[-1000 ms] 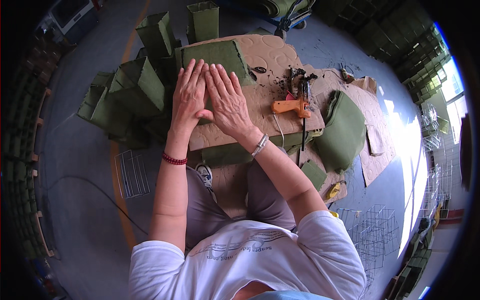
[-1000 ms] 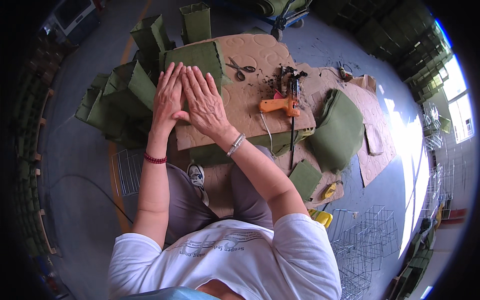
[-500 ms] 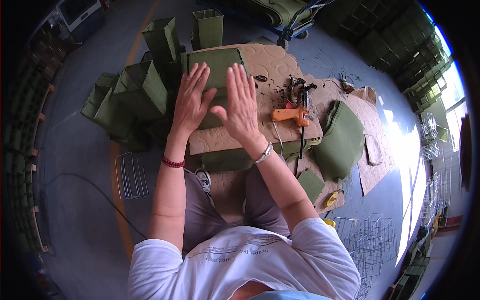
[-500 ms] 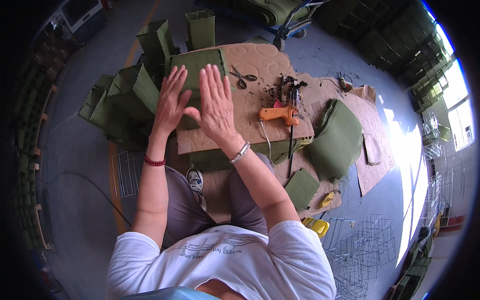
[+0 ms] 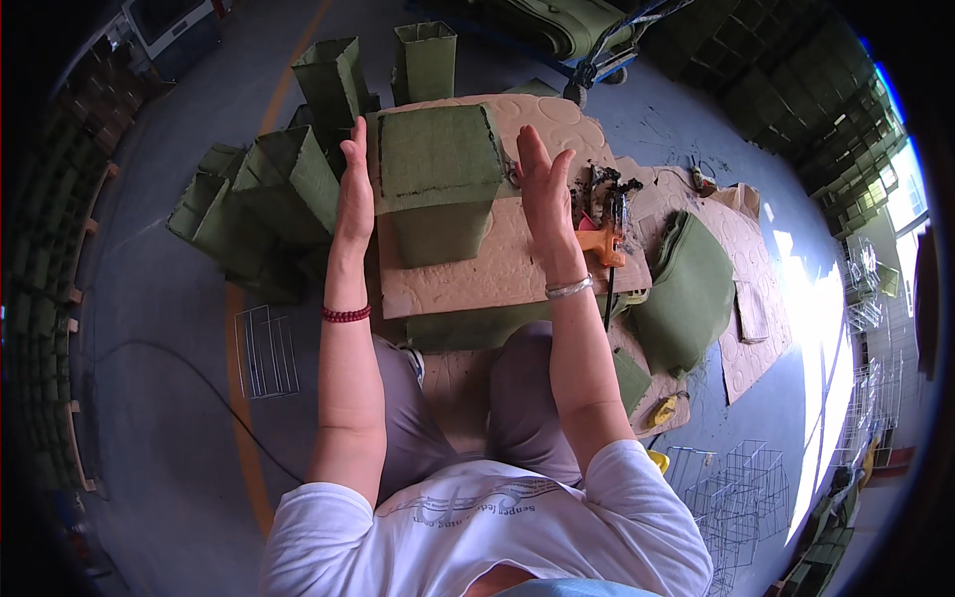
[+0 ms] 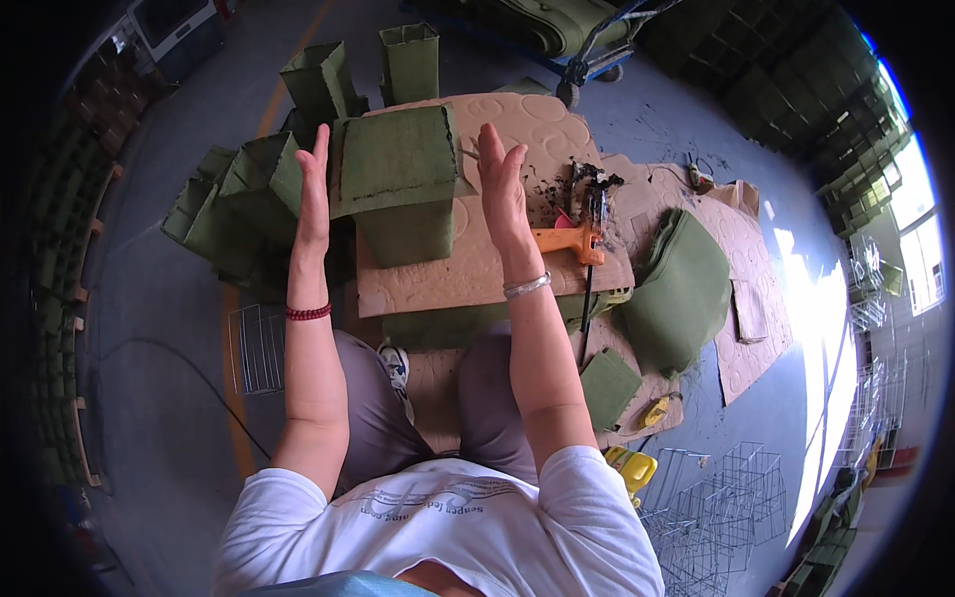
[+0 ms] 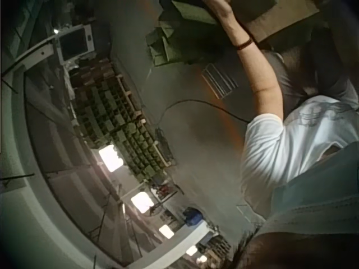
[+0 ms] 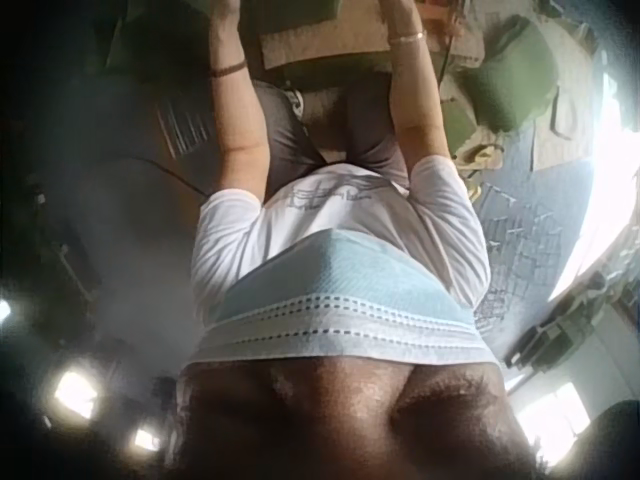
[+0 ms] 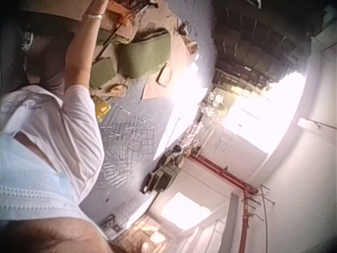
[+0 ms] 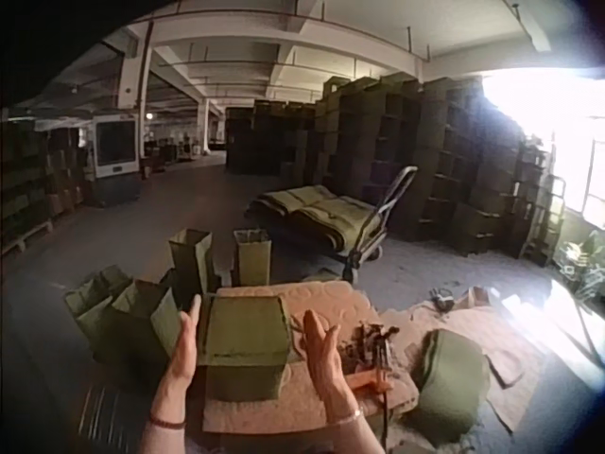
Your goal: The recorder uses a glue gun to apply adhesive to green fabric-covered foam pieces and assembles them into rectangular containers.
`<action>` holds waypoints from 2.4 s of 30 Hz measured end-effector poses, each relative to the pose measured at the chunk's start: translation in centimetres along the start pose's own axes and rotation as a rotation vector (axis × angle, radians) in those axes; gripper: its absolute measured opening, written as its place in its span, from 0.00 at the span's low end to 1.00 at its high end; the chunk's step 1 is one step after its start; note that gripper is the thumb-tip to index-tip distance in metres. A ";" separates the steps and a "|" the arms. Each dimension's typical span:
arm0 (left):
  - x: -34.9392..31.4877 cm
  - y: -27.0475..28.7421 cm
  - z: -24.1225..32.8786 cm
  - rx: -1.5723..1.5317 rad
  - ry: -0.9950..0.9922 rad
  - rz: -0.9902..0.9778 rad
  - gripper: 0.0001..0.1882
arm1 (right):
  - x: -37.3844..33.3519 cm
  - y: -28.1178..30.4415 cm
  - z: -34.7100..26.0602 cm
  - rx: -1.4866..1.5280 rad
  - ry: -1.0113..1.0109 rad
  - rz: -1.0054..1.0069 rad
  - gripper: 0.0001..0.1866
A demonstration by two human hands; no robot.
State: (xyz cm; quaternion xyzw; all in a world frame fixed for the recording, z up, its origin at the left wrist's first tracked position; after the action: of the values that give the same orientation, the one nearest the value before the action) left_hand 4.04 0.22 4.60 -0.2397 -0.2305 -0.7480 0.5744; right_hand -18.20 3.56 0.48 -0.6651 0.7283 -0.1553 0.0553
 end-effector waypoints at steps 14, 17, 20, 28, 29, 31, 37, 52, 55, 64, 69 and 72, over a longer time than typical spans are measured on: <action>0.7 0.0 -3.3 -0.042 0.071 -0.027 0.46 | 0.1 -1.2 1.5 0.170 -0.096 -0.156 0.42; 0.8 0.0 -3.6 -0.014 0.059 -0.034 0.46 | 0.9 -0.9 1.4 0.108 -0.076 -0.187 0.42; 0.7 -0.1 -3.7 0.025 0.049 -0.033 0.45 | 0.2 -1.6 1.9 -0.051 -0.146 -0.096 0.46; 0.8 0.5 -3.2 0.141 0.003 -0.014 0.45 | 1.4 0.1 -0.2 -0.128 -0.072 -0.006 0.41; 0.9 0.5 -3.2 0.154 -0.002 -0.010 0.45 | 2.1 0.0 -1.8 -0.405 0.066 0.066 0.41; 0.6 0.7 -3.2 0.184 -0.003 -0.001 0.45 | 4.7 -1.4 -5.3 -0.570 0.186 0.045 0.42; -0.1 -0.5 -3.0 0.225 -0.013 -0.008 0.45 | 8.3 -2.8 -2.9 -0.963 -0.114 -0.167 0.46; 0.5 -0.8 -2.6 0.142 0.032 0.029 0.44 | 7.9 -0.7 -8.3 -0.454 0.174 0.406 0.45; 0.0 -0.1 -2.6 0.112 0.058 0.074 0.44 | 5.2 0.5 -6.6 -0.451 0.107 0.256 0.46; -0.1 -0.7 -1.1 -0.017 0.104 0.141 0.45 | 2.2 -2.6 -1.9 -0.225 -0.095 0.014 0.48; 0.5 0.5 -0.7 0.013 0.023 0.176 0.44 | 5.0 -0.5 -6.5 -0.602 0.181 0.165 0.43; 0.7 1.6 -3.0 0.028 0.035 0.153 0.44 | 7.4 -4.1 -9.6 -0.842 0.397 0.170 0.41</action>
State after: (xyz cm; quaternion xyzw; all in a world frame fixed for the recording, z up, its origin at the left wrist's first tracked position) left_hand 5.17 -2.55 2.86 -0.2355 -0.2120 -0.7027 0.6370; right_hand -17.83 -2.56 11.70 -0.5251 0.7763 0.0344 -0.3469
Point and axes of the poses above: each hand's wrist, its own x-axis towards the middle knuckle, its own y-axis out of the back of the hand, z = x × y, the point moved 1 cm from there along x, towards the middle knuckle, and after that the axes turned 12 degrees about -y, right-handed, at the moved point
